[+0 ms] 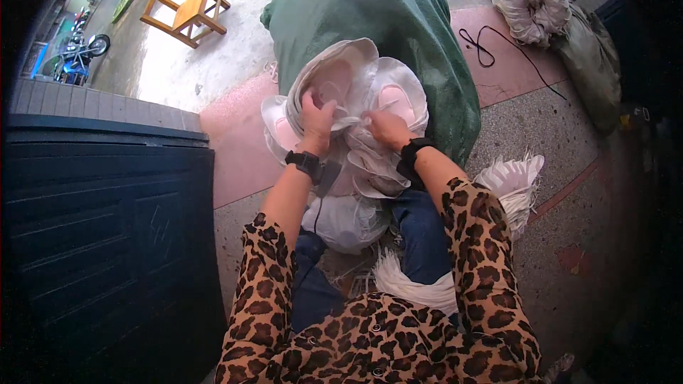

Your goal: Gathering and lacing white shoe components as part of an assembly process.

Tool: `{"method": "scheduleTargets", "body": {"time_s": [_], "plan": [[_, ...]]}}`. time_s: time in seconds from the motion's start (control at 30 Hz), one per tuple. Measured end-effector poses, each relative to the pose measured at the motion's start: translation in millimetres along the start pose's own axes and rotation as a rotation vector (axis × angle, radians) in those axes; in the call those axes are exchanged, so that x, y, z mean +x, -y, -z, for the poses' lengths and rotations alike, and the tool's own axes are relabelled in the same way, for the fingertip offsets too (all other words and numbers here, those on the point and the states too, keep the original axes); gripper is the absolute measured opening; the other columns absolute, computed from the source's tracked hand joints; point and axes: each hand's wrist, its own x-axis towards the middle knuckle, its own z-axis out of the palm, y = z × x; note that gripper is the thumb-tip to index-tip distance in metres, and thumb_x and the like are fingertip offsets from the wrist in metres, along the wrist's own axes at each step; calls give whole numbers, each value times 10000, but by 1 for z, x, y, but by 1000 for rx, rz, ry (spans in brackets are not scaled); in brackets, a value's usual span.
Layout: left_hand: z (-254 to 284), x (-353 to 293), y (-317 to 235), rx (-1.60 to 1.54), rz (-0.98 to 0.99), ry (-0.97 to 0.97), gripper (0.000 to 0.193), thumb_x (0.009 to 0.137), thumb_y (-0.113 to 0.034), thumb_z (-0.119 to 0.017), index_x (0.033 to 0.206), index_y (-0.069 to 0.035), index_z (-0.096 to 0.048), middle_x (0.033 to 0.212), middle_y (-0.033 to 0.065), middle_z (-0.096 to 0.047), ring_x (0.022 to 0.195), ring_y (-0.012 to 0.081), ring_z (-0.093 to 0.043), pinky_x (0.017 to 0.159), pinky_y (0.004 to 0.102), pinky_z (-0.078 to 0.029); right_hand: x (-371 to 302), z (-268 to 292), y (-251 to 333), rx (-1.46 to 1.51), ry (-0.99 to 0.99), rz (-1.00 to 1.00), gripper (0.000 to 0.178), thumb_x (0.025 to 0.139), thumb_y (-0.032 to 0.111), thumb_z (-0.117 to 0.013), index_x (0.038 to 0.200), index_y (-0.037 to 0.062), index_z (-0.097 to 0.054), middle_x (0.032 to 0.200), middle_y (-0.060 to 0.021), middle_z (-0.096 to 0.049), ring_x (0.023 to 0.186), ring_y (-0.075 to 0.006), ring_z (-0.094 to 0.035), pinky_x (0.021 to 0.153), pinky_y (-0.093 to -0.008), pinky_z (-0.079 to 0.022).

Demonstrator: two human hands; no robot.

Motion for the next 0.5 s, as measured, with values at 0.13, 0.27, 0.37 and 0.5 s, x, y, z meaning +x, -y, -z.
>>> {"method": "scheduleTargets", "body": {"time_s": [0.13, 0.27, 0.37, 0.5], "plan": [[-2, -8, 18, 405, -381, -63, 327, 808, -85, -636, 1123, -38, -559, 1131, 118, -553, 919, 249, -580, 804, 376, -494, 0, 4, -2, -141, 48, -40, 248, 909, 207, -509, 1057, 56, -638, 954, -212, -672, 931, -418, -637, 815, -505, -493], [10, -9, 31, 878, -821, 245, 304, 766, -60, -635, 1066, -35, -594, 1077, 166, -569, 904, 331, -559, 825, 437, -472, 11, -7, -9, -35, -160, -56, 258, 936, 246, -490, 1032, 45, -621, 913, -210, -673, 859, -417, -645, 769, -507, -500], [-4, -20, 28, 997, -878, 315, 262, 760, -70, -648, 1016, -25, -613, 1017, 180, -589, 930, 370, -545, 828, 477, -461, 14, -6, -29, 209, -271, -77, 267, 947, 242, -470, 1033, 16, -583, 877, -219, -665, 800, -402, -646, 745, -483, -503], [-14, -21, 25, 1083, -714, 272, 155, 787, -94, -643, 922, -19, -637, 949, 171, -615, 971, 368, -548, 818, 459, -465, 15, 3, -24, 493, -138, -94, 248, 937, 203, -497, 1055, -5, -564, 841, -187, -653, 727, -320, -638, 690, -407, -501]]}}
